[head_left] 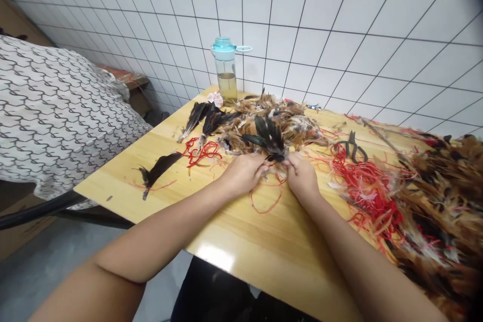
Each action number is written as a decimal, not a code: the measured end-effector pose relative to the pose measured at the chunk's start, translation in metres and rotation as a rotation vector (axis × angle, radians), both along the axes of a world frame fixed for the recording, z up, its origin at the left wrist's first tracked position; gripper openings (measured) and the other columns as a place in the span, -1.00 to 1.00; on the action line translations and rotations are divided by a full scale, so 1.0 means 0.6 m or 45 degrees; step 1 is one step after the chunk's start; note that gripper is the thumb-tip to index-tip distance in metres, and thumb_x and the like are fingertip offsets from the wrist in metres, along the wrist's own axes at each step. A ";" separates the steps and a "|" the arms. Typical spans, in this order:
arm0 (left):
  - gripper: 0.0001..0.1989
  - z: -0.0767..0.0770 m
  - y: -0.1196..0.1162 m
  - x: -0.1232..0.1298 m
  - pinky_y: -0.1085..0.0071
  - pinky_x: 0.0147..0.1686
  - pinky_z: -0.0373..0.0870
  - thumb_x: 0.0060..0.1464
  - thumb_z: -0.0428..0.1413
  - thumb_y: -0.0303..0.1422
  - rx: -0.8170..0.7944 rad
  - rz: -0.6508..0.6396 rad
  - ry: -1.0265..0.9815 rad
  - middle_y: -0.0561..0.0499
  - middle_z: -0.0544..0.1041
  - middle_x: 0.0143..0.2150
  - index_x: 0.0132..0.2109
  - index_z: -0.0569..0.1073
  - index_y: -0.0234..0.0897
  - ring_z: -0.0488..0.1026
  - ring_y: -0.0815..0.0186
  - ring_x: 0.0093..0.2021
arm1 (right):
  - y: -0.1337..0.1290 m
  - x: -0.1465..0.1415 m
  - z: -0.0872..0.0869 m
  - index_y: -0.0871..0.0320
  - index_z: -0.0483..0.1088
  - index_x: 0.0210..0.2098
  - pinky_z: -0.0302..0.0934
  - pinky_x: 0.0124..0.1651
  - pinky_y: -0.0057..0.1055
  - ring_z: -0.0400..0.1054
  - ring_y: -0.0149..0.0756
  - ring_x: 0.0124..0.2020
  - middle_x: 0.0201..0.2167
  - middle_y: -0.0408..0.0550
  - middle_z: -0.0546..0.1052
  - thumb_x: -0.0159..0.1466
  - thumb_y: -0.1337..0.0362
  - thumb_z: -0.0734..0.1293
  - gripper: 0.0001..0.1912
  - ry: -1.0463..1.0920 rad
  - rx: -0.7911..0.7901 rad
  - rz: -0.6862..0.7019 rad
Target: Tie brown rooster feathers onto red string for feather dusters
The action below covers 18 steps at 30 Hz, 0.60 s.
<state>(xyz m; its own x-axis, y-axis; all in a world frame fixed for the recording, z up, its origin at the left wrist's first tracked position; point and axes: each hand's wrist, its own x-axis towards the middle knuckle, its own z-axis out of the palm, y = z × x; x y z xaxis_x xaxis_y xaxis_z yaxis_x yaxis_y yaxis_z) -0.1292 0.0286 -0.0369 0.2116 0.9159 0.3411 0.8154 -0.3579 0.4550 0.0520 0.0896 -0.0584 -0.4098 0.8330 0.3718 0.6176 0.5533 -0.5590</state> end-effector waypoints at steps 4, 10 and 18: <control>-0.80 -0.003 -0.013 0.019 0.33 -0.24 0.40 0.25 -0.05 -0.39 0.188 -0.041 0.224 -0.10 0.55 -0.26 -0.17 0.46 -0.32 0.49 0.24 -0.24 | -0.015 0.001 0.011 0.09 0.42 -0.34 -0.12 -0.42 -0.33 0.27 -0.27 -0.42 -0.29 0.02 0.50 0.26 0.40 0.15 -0.77 -0.449 0.242 -0.123; -0.75 0.011 -0.028 0.040 0.32 -0.31 0.29 0.27 -0.10 -0.44 0.580 -0.134 0.541 -0.06 0.45 -0.40 -0.31 0.44 -0.33 0.37 0.27 -0.33 | -0.038 -0.010 0.030 0.16 0.46 -0.37 -0.15 -0.37 -0.28 0.25 -0.31 -0.46 -0.37 0.07 0.51 0.31 0.39 0.17 -0.76 -0.740 0.452 -0.018; -0.76 0.041 0.013 -0.044 0.38 -0.17 0.29 0.27 -0.05 -0.39 0.271 -0.326 0.130 -0.05 0.52 -0.30 -0.29 0.49 -0.31 0.37 0.33 -0.24 | -0.068 -0.025 0.043 0.15 0.45 -0.24 -0.14 -0.40 -0.31 0.30 -0.32 -0.43 -0.36 -0.01 0.53 0.33 0.41 0.11 -0.72 -0.821 0.424 0.296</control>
<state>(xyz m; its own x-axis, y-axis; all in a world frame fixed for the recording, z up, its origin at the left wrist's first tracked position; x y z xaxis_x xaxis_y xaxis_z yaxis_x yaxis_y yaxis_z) -0.1555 0.0363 -0.0124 0.4685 0.7393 0.4838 0.7244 -0.6349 0.2687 0.0367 0.0490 -0.0325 -0.7824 0.5841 0.2160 0.6119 0.7855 0.0924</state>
